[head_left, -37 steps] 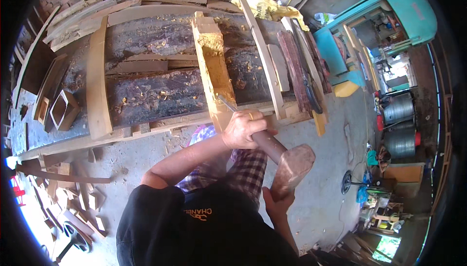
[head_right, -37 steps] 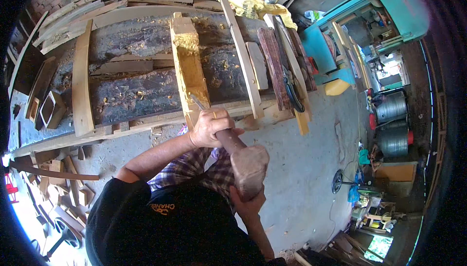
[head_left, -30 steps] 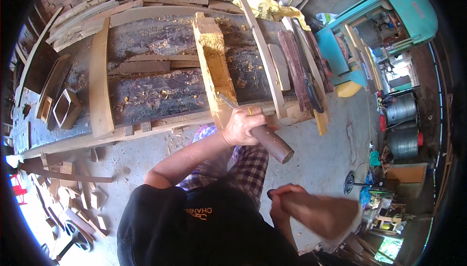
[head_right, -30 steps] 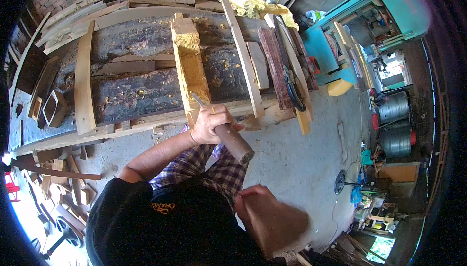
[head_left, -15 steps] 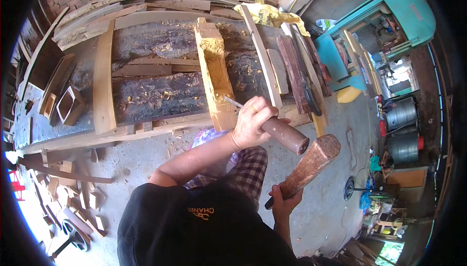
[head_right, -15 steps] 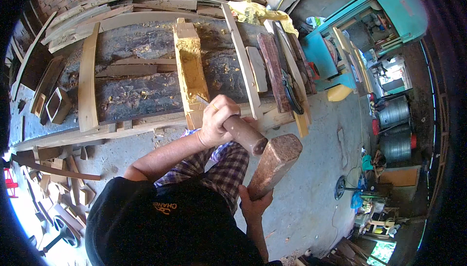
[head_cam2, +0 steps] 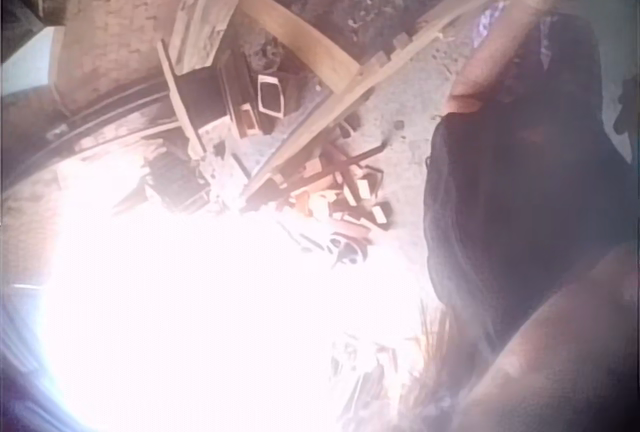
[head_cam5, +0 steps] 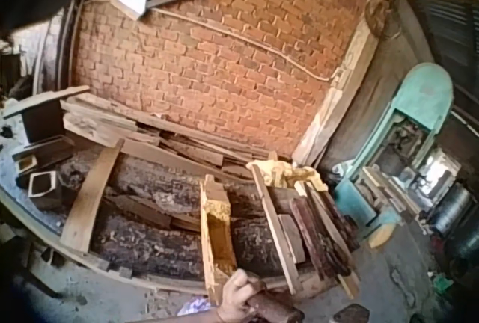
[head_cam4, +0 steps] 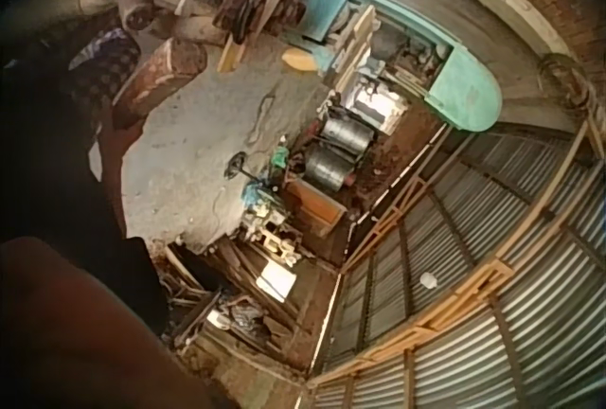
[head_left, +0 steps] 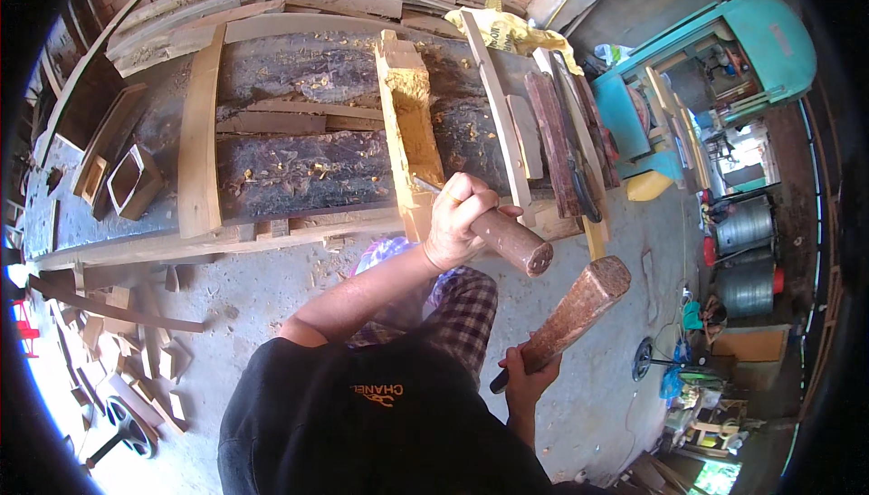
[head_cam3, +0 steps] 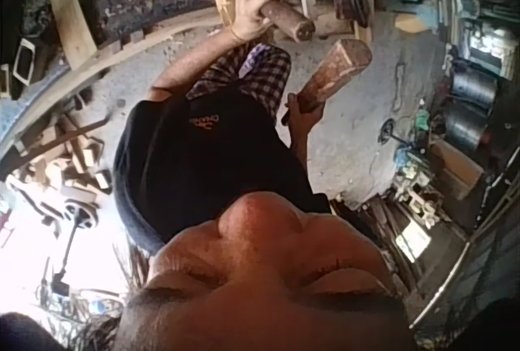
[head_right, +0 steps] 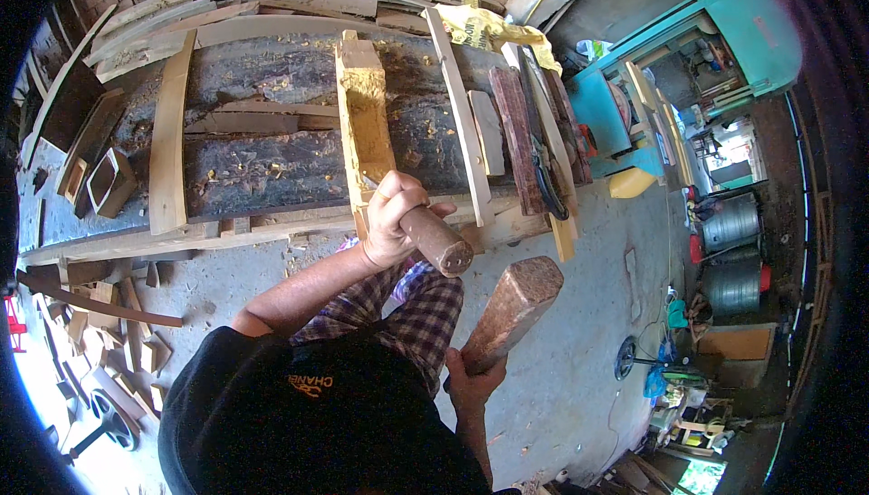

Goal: The person chisels a piece of wood using a chisel and a wooden mallet on a workbench, then sets down the tools and feels the carved surface by hand.

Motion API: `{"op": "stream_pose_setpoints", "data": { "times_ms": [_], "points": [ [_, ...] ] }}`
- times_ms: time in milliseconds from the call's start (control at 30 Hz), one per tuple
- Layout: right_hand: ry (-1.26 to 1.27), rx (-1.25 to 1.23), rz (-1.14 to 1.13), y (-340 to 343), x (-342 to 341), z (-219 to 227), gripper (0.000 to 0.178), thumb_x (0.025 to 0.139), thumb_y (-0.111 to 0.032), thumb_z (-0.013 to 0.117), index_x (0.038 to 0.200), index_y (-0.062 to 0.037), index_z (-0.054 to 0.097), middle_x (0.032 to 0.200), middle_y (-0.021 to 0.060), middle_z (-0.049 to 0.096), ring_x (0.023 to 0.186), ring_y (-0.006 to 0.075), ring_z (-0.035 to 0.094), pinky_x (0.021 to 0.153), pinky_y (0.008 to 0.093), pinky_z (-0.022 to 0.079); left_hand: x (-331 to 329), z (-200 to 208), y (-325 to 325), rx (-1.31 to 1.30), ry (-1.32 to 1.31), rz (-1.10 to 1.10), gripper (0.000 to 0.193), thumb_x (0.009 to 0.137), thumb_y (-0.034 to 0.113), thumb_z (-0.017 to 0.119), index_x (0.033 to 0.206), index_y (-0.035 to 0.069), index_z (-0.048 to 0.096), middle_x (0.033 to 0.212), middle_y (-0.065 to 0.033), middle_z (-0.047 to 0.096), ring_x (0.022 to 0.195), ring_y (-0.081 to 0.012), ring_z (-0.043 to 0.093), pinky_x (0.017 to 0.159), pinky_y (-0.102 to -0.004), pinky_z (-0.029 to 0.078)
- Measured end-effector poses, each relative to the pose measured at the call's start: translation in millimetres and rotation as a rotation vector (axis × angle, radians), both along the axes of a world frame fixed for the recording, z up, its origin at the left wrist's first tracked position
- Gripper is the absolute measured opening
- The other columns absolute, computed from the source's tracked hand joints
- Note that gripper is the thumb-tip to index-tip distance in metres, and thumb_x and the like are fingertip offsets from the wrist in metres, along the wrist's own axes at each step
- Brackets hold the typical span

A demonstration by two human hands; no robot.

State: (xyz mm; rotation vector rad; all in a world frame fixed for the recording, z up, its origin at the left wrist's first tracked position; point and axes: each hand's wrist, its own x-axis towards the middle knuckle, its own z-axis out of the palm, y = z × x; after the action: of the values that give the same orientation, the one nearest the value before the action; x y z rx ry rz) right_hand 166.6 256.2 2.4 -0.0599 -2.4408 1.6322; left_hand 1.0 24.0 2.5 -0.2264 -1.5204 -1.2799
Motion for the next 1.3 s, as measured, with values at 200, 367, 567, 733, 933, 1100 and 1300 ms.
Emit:
{"op": "stream_pose_setpoints", "data": {
  "times_ms": [200, 367, 567, 733, 933, 1100, 1300],
  "points": [
    [0.216, 0.119, 0.214, -19.8, -2.3, 61.5, 0.037, 0.071, -0.012, 0.068, 0.101, -0.0031, 0.048, 0.069, 0.0045, 0.062, 0.065, 0.0147, 0.058, 0.07, 0.0269, 0.047, -1.6, 1.0, -2.6, 0.074, -0.014, -0.005, 0.036, 0.059, 0.009, 0.087, 0.079, 0.007, 0.057, 0.075, -0.0064, 0.05, 0.066, -0.0233, 0.054, 0.056, -0.0354, 0.045],
    [0.184, 0.444, 0.16, -50.9, -30.4, 62.0, 0.021, 0.075, -0.011, 0.07, 0.086, -0.0067, 0.053, 0.077, 0.0095, 0.061, 0.063, 0.0173, 0.055, 0.063, 0.0316, 0.046, -4.7, 0.1, -6.8, 0.043, 0.018, 0.021, 0.041, 0.063, 0.005, 0.088, 0.089, 0.007, 0.056, 0.083, -0.0068, 0.052, 0.07, -0.021, 0.057, 0.059, -0.0323, 0.048],
    [0.418, 0.272, 0.467, -45.8, -29.7, 91.7, 0.024, 0.075, -0.014, 0.073, 0.088, -0.0062, 0.054, 0.068, 0.0049, 0.055, 0.059, 0.0204, 0.054, 0.068, 0.0335, 0.047, -3.4, 6.5, -11.2, 0.167, 0.042, 0.038, 0.042, 0.059, 0.005, 0.088, 0.087, 0.008, 0.056, 0.083, -0.0064, 0.052, 0.071, -0.0225, 0.054, 0.062, -0.0336, 0.046],
    [0.236, 0.497, 0.275, -70.0, -57.1, 99.7, 0.026, 0.074, -0.014, 0.074, 0.092, -0.0066, 0.056, 0.066, 0.0102, 0.053, 0.064, 0.02, 0.056, 0.069, 0.0316, 0.046, -6.2, 14.5, -14.6, 0.201, -0.033, 0.113, 0.033, 0.066, 0.008, 0.085, 0.084, 0.004, 0.057, 0.078, -0.0076, 0.052, 0.069, -0.0235, 0.056, 0.06, -0.0345, 0.047],
    [0.299, 0.305, 0.446, -71.4, -50.1, 117.7, 0.035, 0.074, -0.012, 0.074, 0.101, 0.0007, 0.055, 0.08, 0.0054, 0.058, 0.07, 0.0129, 0.053, 0.069, 0.029, 0.046, -4.9, 14.9, -12.5, 0.258, -0.054, 0.054, 0.03, 0.067, 0.005, 0.082, 0.085, 0.004, 0.058, 0.08, -0.0088, 0.054, 0.071, -0.0247, 0.057, 0.061, -0.0342, 0.047],
    [0.134, 0.351, 0.306, -84.7, -71.9, 110.3, 0.04, 0.076, -0.017, 0.08, 0.101, 0.0012, 0.054, 0.086, 0.0134, 0.068, 0.079, 0.0193, 0.066, 0.073, 0.0329, 0.052, -14.7, 21.9, -43.8, 0.511, -0.263, -0.242, 0.027, 0.072, 0.003, 0.072, 0.092, 0.005, 0.055, 0.088, -0.0053, 0.059, 0.083, -0.0198, 0.059, 0.072, -0.0318, 0.05],
    [-0.024, 0.081, 0.243, -54.9, -46.4, 77.0, 0.04, 0.078, -0.014, 0.078, 0.106, 0.0014, 0.053, 0.082, 0.0086, 0.064, 0.075, 0.0147, 0.06, 0.069, 0.03, 0.05, -33.4, 29.4, -119.5, 0.943, -0.242, -0.356, 0.03, 0.082, 0.028, 0.077, 0.081, 0.009, 0.054, 0.063, 0.0042, 0.049, 0.055, -0.0067, 0.042, 0.053, -0.0247, 0.037]
  ]
}}
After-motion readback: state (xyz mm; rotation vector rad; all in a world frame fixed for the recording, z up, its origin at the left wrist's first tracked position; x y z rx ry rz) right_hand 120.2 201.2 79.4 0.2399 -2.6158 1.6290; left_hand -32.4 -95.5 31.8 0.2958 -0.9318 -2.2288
